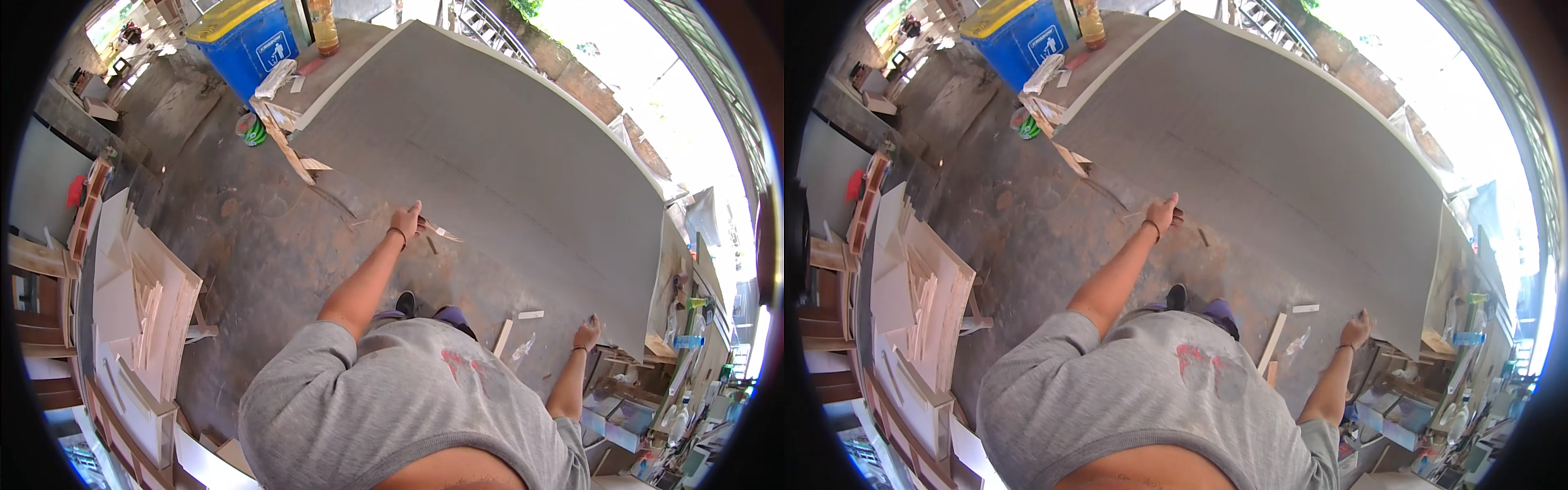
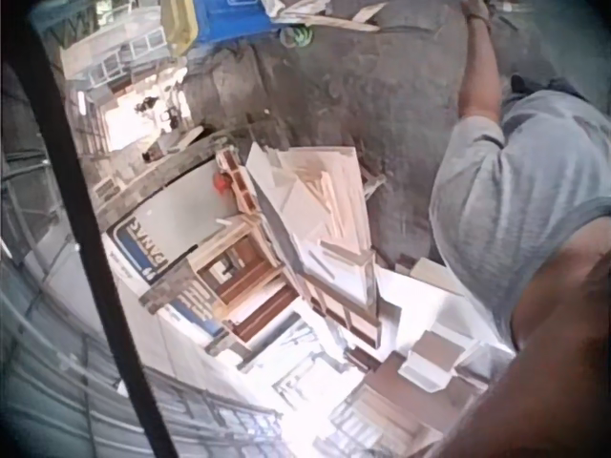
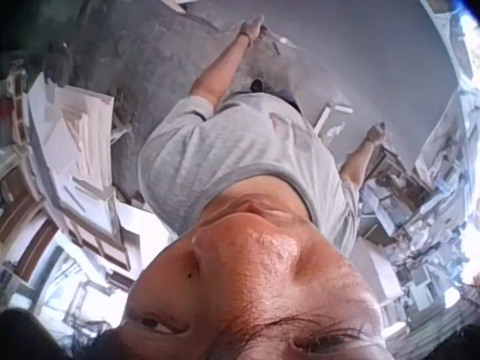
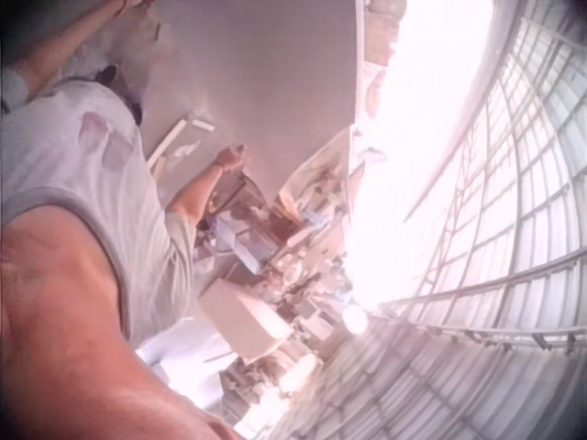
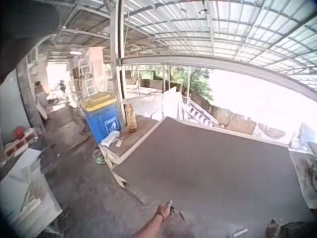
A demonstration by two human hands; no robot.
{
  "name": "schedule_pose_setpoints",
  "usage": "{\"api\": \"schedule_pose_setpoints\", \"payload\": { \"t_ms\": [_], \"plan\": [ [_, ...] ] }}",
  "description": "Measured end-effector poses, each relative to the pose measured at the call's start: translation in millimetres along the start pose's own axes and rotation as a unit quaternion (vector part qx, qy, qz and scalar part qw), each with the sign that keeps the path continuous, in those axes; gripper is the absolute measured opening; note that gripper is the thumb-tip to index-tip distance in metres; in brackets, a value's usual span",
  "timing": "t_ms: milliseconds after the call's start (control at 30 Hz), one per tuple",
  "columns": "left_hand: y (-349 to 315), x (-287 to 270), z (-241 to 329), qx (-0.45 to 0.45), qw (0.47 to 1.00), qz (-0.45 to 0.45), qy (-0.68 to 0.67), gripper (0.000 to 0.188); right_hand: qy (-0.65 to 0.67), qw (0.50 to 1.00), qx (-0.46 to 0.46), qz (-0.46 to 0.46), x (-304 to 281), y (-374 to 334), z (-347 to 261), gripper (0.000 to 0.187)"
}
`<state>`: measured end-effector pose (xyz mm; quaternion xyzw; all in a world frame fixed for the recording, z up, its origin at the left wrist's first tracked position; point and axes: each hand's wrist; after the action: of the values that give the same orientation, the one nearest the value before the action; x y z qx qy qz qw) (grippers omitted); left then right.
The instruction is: The person flips over a large piece of laminate on a workbench to reveal the underside, wipes the surface with a small blue cloth, and then pours liquid adhesive from a plastic bottle onto the panel, spreading some with a hand-held spreader.
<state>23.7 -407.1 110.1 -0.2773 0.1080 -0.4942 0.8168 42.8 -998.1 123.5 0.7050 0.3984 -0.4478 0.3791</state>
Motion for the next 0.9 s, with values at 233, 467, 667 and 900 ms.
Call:
{"api": "schedule_pose_setpoints", "payload": {
  "t_ms": [233, 467, 667, 900],
  "plan": [
    [20.6, 7.1, 22.1, 0.053, 0.998, 0.030, -0.003, 0.049, 0.055, 0.998, 0.004, 0.005, 5.7, 28.1, -24.9, 0.040],
    [45.3, 9.5, 58.6, 0.072, 0.987, 0.136, 0.045, 0.050, 0.084, 0.975, 0.015, 0.207, 26.4, 47.4, -64.0, 0.064],
    [55.4, 20.2, 89.8, 0.084, 0.969, 0.218, -0.076, 0.058, 0.529, 0.776, 0.296, 0.174, 44.4, 46.0, -110.6, 0.065],
    [79.3, -13.5, 96.6, 0.019, 0.935, 0.216, -0.280, 0.037, 0.701, 0.609, 0.370, 0.010, 60.4, 34.8, -116.6, 0.028]
  ]
}}
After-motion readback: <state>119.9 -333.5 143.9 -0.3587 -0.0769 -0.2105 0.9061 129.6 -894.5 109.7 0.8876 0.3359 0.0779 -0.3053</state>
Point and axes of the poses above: each hand's wrist, its own y-axis towards the middle knuckle, its own x-axis out of the palm, z = x × y, and after that the axes turned 1 degree about -y, right-handed
